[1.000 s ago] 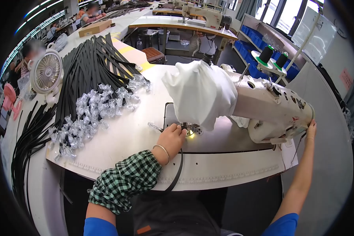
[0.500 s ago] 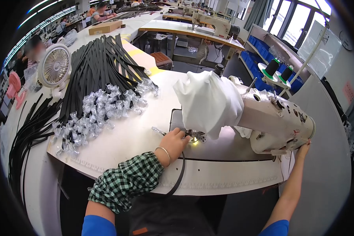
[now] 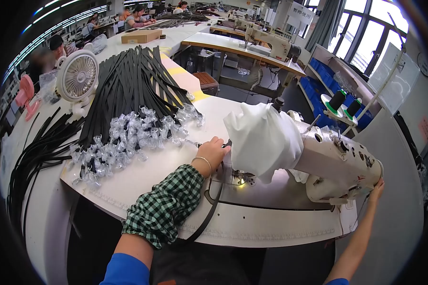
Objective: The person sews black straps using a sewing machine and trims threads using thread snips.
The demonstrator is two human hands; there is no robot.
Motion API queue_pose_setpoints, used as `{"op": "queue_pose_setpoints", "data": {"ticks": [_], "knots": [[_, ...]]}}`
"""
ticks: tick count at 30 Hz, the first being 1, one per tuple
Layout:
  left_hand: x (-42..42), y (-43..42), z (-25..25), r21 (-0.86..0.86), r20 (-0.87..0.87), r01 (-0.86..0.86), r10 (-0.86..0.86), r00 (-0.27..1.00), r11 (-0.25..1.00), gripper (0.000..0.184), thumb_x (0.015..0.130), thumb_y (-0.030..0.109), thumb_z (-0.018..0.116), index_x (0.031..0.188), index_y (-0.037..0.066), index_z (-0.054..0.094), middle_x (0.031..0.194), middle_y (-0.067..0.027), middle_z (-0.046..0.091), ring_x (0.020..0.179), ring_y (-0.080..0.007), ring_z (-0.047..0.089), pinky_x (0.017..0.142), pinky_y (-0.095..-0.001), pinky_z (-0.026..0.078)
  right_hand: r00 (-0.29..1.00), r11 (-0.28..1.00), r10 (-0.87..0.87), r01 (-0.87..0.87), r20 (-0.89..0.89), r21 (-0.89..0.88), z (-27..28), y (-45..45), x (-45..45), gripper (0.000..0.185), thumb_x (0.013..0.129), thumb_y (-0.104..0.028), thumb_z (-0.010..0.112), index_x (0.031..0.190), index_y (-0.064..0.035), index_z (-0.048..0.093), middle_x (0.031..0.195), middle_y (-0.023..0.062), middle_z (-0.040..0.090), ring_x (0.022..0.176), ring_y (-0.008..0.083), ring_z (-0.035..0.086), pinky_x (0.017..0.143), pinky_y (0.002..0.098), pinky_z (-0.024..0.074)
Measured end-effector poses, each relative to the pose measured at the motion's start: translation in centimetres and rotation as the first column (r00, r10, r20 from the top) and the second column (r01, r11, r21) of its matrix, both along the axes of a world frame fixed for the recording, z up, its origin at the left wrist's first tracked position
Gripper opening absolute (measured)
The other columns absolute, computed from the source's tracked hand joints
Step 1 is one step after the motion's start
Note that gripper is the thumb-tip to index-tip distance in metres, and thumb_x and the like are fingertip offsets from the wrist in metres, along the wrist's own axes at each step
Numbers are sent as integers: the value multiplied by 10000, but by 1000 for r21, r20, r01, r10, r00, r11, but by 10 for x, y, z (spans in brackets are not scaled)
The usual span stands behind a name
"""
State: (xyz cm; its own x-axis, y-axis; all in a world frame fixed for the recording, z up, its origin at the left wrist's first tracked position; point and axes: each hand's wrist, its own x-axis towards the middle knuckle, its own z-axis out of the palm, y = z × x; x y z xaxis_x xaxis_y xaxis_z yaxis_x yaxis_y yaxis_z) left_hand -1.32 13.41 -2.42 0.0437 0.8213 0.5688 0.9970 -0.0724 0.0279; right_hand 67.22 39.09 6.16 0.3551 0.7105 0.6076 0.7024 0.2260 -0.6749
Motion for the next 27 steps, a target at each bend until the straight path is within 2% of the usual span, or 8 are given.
{"op": "queue_pose_setpoints", "data": {"ticks": [3, 7, 9, 13, 19, 23, 24, 27], "knots": [[-4, -4, 8, -167, 83, 52, -38, 996, 985, 204, 799, 168, 590, 986, 130, 660, 980, -82, 547, 992, -242, 510, 762, -349, 488, 936, 984, 160, -128, -313, 123, -35, -15, -22, 587, 962, -516, 307, 1146, 6, 502, 1092, 115, 573, 988, 224, 555, 859, 346, 439], [-9, -32, 22, -160, 179, 217, -187, 966, 963, 322, 773, 155, 609, 1080, 58, 602, 1163, -149, 500, 1086, -286, 467, 860, -392, 453, 919, 989, 151, -141, -365, 54, -25, -36, -40, 602, 956, -519, 314, 1189, 13, 475, 1156, 135, 541, 1046, 246, 536, 892, 346, 428], [-4, -51, 25, 11, -106, 134, -132, 986, 991, 436, 754, 145, 622, 1143, -25, 527, 1288, -195, 417, 1156, -320, 414, 930, -427, 403, 902, 985, 171, -167, -397, 44, -30, -27, -30, 579, 962, -498, 328, 1210, 9, 460, 1171, 134, 533, 1062, 248, 528, 908, 348, 423], [18, -78, 23, -140, 133, 101, -82, 988, 985, 363, 758, 107, 637, 1083, -18, 536, 1129, -176, 489, 1028, -321, 491, 832, -375, 447, 874, 980, 196, -191, -444, 58, -34, -22, -28, 549, 972, -466, 332, 1225, 6, 453, 1174, 133, 533, 1064, 249, 527, 920, 358, 422], [28, -100, 9, -79, 221, 213, -191, 956, 974, 356, 732, 80, 664, 1061, -17, 567, 1042, -147, 583, 938, -271, 566, 793, -319, 495, 585, 958, 280, -215, -761, 187, -33, -48, -72, 504, 986, -420, 328, 1244, -4, 445, 1207, 128, 522, 1076, 247, 520, 909, 358, 428], [27, -111, 9, -20, 448, 299, -259, 856, 954, 341, 662, -54, 622, 988, 37, 662, 1097, -134, 583, 996, -278, 553, 841, -350, 477, 985, 999, 31, -28, -168, 17, -17, -3, 1, 579, 956, -496, 350, 1223, -3, 495, 1133, 159, 587, 1032, 264, 562, 887, 360, 428], [32, -114, 11, -41, 431, 253, -211, 877, 967, 364, 660, -51, 627, 1006, 56, 664, 1135, -132, 574, 1034, -287, 535, 861, -363, 462, 988, 995, -93, 97, 124, -28, -8, 4, 13, 619, 942, -530, 355, 1224, 0, 506, 1111, 177, 608, 1031, 274, 575, 886, 361, 428], [37, -109, 1, -137, 437, 238, -157, 886, 962, 385, 664, -37, 636, 1023, 98, 674, 1219, -130, 545, 1139, -305, 480, 912, -386, 421, 959, 995, -81, 91, 273, -26, 34, 14, 10, 594, 931, -527, 385, 1117, -3, 594, 979, 180, 653, 950, 302, 608, 850, 363, 438]]}}
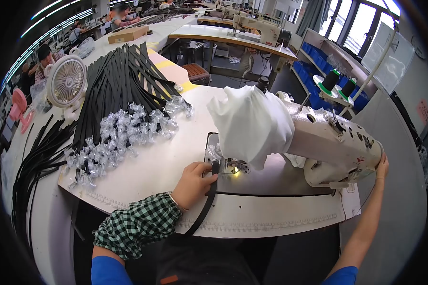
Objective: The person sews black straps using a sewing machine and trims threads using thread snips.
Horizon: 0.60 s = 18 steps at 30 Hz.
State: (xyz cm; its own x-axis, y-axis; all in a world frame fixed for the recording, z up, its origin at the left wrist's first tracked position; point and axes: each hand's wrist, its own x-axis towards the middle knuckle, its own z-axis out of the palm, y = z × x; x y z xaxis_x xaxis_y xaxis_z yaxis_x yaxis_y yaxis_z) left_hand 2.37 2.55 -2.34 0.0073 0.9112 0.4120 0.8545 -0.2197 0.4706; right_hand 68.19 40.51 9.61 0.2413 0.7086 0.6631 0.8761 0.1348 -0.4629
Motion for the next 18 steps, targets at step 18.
{"op": "queue_pose_setpoints", "data": {"ticks": [18], "knots": [[19, 33, 5, 167, -95, 108, -93, 991, 980, 312, 659, 11, 648, 971, 22, 663, 1101, -146, 578, 1069, -299, 512, 897, -346, 467, 986, 920, -27, -41, -167, -389, 59, -36, -61, 535, 912, -525, 448, 1007, -15, 578, 690, 49, 542, 694, 138, 524, 645, 278, 428]]}}
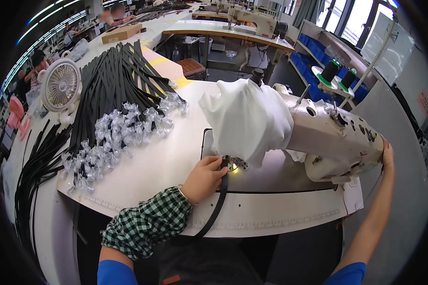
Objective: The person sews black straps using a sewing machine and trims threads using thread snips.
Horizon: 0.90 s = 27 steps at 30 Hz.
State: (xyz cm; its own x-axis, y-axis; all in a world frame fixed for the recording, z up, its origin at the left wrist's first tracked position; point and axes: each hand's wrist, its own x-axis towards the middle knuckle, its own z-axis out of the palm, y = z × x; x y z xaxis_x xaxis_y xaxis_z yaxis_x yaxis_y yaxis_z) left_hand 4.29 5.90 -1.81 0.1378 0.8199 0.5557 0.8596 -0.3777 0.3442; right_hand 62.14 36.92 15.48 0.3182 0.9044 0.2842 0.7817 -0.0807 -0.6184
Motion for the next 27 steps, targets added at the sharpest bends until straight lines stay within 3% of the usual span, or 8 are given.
{"op": "queue_pose_setpoints", "data": {"ticks": [4, 9, 11, 14, 15, 17, 20, 27], "knots": [[2, 1, -1, 6, -20, -15, 15, 1000, 1000, 319, 665, 14, 642, 983, 13, 657, 1107, -164, 575, 1074, -305, 506, 903, -350, 461, 845, 943, 217, -51, -488, 330, -126, 8, 68, 553, 907, -573, 425, 1048, -51, 540, 736, -25, 504, 690, 107, 503, 615, 255, 411], [2, 1, 1, 12, -16, -11, 12, 1000, 1000, 333, 661, -1, 634, 993, 8, 655, 1130, -174, 569, 1067, -316, 514, 902, -360, 464, 895, 822, 167, 105, -414, 560, -114, 2, 35, 529, 933, -532, 402, 1072, -41, 541, 877, 19, 583, 815, 141, 557, 720, 277, 450], [2, 0, 2, 10, -17, -8, 8, 1000, 1000, 346, 659, -14, 633, 1004, 11, 654, 1146, -172, 566, 1065, -319, 519, 898, -364, 468, 997, 971, 19, 1, -81, 241, -76, 12, 57, 530, 932, -534, 398, 1074, -45, 545, 921, 55, 607, 861, 149, 569, 735, 277, 452], [1, 1, 4, 3, -20, -17, 17, 1000, 1000, 344, 656, -20, 630, 997, 9, 656, 1145, -174, 567, 1063, -318, 520, 896, -361, 471, 991, 987, -55, 73, -124, 144, -55, 2, 32, 526, 933, -537, 391, 1045, -49, 551, 882, 65, 592, 797, 137, 551, 689, 265, 440], [1, 2, 4, 4, -20, -15, 15, 1000, 1000, 344, 651, -19, 634, 994, 11, 657, 1143, -173, 568, 1062, -317, 521, 894, -359, 472, 991, 987, -57, 74, -120, 145, -70, 9, 35, 526, 933, -537, 391, 1045, -49, 551, 882, 65, 592, 797, 137, 551, 689, 265, 440], [2, 0, 2, -1, -19, -3, 3, 1000, 1000, 345, 647, -19, 637, 990, 14, 658, 1141, -173, 569, 1060, -315, 523, 892, -357, 474, 979, 824, 7, 111, -205, 555, -122, 24, 53, 516, 933, -532, 402, 995, -42, 549, 824, 29, 564, 719, 105, 522, 631, 259, 423], [-1, 3, 2, 4, -39, 5, -5, 999, 1000, 351, 640, -16, 645, 988, 22, 661, 1134, -170, 573, 1058, -312, 524, 889, -354, 476, 898, 900, 124, 78, -422, 430, -128, 15, 49, 540, 937, -507, 417, 1147, -20, 520, 1060, 69, 567, 975, 168, 529, 853, 305, 424], [1, 1, 3, 29, -44, -18, 20, 999, 999, 297, 675, 26, 633, 970, 20, 665, 1112, -177, 585, 1061, -307, 520, 889, -363, 472, 830, 898, 149, 114, -538, 425, -111, 4, 26, 495, 956, -471, 403, 1160, -31, 502, 1012, 69, 584, 935, 178, 545, 829, 300, 430]]}}
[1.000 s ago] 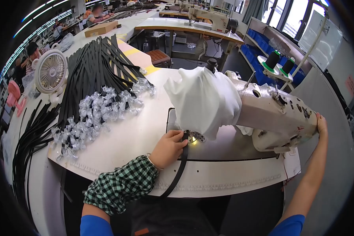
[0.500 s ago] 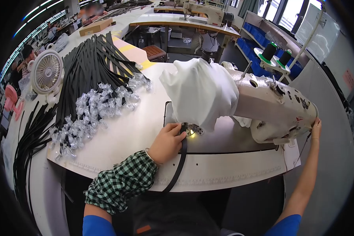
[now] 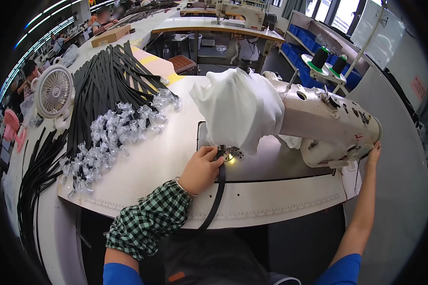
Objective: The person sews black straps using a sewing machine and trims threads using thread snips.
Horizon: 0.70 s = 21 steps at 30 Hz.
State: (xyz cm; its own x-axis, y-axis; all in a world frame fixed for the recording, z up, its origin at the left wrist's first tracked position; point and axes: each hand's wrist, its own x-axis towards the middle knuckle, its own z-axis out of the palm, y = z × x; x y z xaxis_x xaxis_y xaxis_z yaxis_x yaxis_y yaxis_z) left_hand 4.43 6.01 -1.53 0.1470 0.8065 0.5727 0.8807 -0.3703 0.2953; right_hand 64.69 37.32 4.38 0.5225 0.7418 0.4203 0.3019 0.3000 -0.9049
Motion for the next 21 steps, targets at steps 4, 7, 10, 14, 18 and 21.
{"op": "queue_pose_setpoints", "data": {"ticks": [4, 7, 10, 14, 18, 21], "knots": [[-1, 2, 0, -2, 12, -5, 5, 1000, 1000, 286, 693, 34, 629, 976, 27, 666, 1116, -170, 585, 1067, -309, 518, 895, -375, 466, 1000, 999, -10, 9, 9, 47, 5, -17, -23, 501, 964, -458, 391, 1163, -12, 500, 1079, 83, 562, 982, 177, 530, 856, 301, 424], [-1, 2, -3, -13, 26, -8, 8, 1000, 1000, 288, 695, 36, 631, 981, 33, 664, 1116, -167, 584, 1074, -309, 514, 897, -378, 463, 998, 997, -67, 67, 1, 43, 2, -21, -24, 503, 966, -453, 386, 1157, -5, 509, 1115, 91, 554, 1007, 185, 525, 868, 308, 418], [-3, 3, -6, -48, 57, 9, -6, 998, 999, 373, 657, -17, 642, 1027, 38, 651, 1160, -181, 561, 1085, -332, 505, 904, -382, 461, 992, 995, -14, 26, -128, 94, -14, -14, -25, 521, 959, -469, 384, 1136, 0, 527, 1112, 97, 568, 995, 202, 538, 864, 323, 423], [-3, 3, -3, -54, 48, 3, -1, 999, 999, 371, 656, -20, 651, 1022, 46, 655, 1144, -173, 567, 1077, -331, 510, 898, -377, 465, 999, 993, -14, 10, 38, 114, -25, 5, 3, 579, 939, -529, 376, 1111, -2, 544, 1036, 102, 616, 933, 233, 575, 831, 342, 440], [-3, 1, -6, -44, 45, 19, -17, 999, 999, 353, 657, -25, 649, 1003, 43, 662, 1135, -169, 570, 1070, -330, 516, 892, -374, 467, 792, 980, -174, 198, 585, 23, 43, 28, 31, 590, 935, -549, 358, 1079, -11, 553, 955, 99, 624, 883, 237, 582, 795, 342, 453], [-3, 3, -9, 16, 32, 25, -26, 999, 1000, 317, 656, 20, 632, 971, 37, 665, 1106, -157, 580, 1064, -306, 513, 874, -372, 465, 653, 961, -48, 237, 756, -143, 66, 34, 33, 619, 925, -580, 343, 1065, -15, 555, 914, 108, 625, 857, 230, 584, 733, 335, 461]]}}
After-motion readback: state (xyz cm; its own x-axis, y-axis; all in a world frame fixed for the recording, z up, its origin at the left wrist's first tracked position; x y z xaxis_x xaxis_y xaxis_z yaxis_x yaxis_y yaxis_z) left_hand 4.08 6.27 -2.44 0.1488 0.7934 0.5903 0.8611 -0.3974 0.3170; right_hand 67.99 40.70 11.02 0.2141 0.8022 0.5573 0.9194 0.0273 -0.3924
